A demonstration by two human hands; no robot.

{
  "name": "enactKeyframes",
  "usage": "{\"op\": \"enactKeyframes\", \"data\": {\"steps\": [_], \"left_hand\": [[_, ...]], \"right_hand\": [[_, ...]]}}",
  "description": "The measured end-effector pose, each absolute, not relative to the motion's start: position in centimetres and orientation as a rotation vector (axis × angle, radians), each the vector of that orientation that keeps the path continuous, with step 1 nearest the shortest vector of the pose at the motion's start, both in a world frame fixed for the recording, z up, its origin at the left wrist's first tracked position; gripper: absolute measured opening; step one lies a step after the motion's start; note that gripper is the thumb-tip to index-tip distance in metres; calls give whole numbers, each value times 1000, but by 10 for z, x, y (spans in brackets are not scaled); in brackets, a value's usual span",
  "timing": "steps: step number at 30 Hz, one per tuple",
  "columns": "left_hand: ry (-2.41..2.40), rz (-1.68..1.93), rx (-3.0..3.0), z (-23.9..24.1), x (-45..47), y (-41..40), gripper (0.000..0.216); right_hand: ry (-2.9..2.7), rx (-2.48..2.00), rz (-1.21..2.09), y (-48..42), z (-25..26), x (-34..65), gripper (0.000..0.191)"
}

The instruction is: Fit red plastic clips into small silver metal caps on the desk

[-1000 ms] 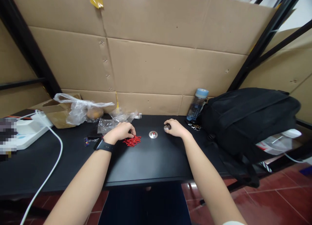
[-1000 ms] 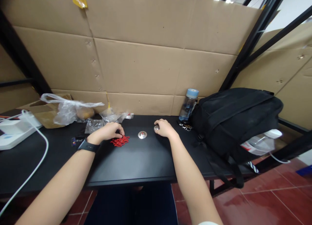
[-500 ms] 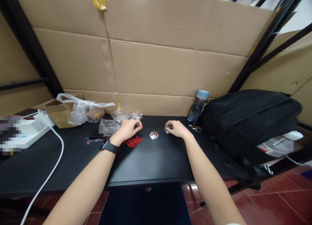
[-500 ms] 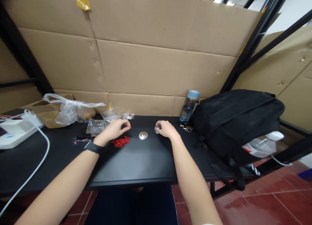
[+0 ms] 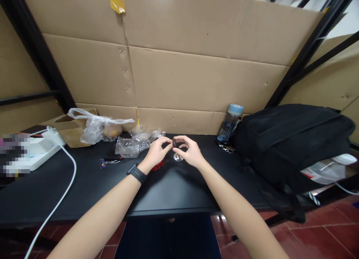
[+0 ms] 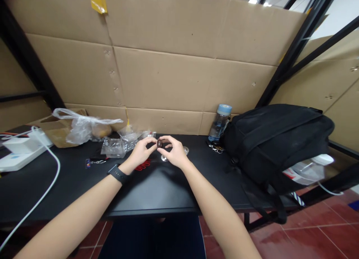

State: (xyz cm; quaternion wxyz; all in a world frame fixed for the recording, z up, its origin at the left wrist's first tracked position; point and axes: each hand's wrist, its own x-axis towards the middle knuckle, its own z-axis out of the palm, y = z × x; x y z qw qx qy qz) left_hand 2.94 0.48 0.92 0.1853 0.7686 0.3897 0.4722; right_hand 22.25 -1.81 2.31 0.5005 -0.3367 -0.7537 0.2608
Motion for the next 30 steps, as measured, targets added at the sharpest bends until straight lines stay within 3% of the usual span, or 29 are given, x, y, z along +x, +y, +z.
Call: {"op": "enactKeyframes", "data": {"steps": [6, 16, 30], "left_hand": [[1122, 1384, 2206, 10, 31, 3, 16], [1338, 1398, 2360, 19, 34, -9, 11], [1235, 1287, 2466, 25, 33, -14, 15]], "right_hand": [[-1804, -812, 624, -22, 25, 221, 41], [-1728, -819, 782, -13, 20, 223, 20], [-2023, -852, 255, -14, 26, 229, 4]]}}
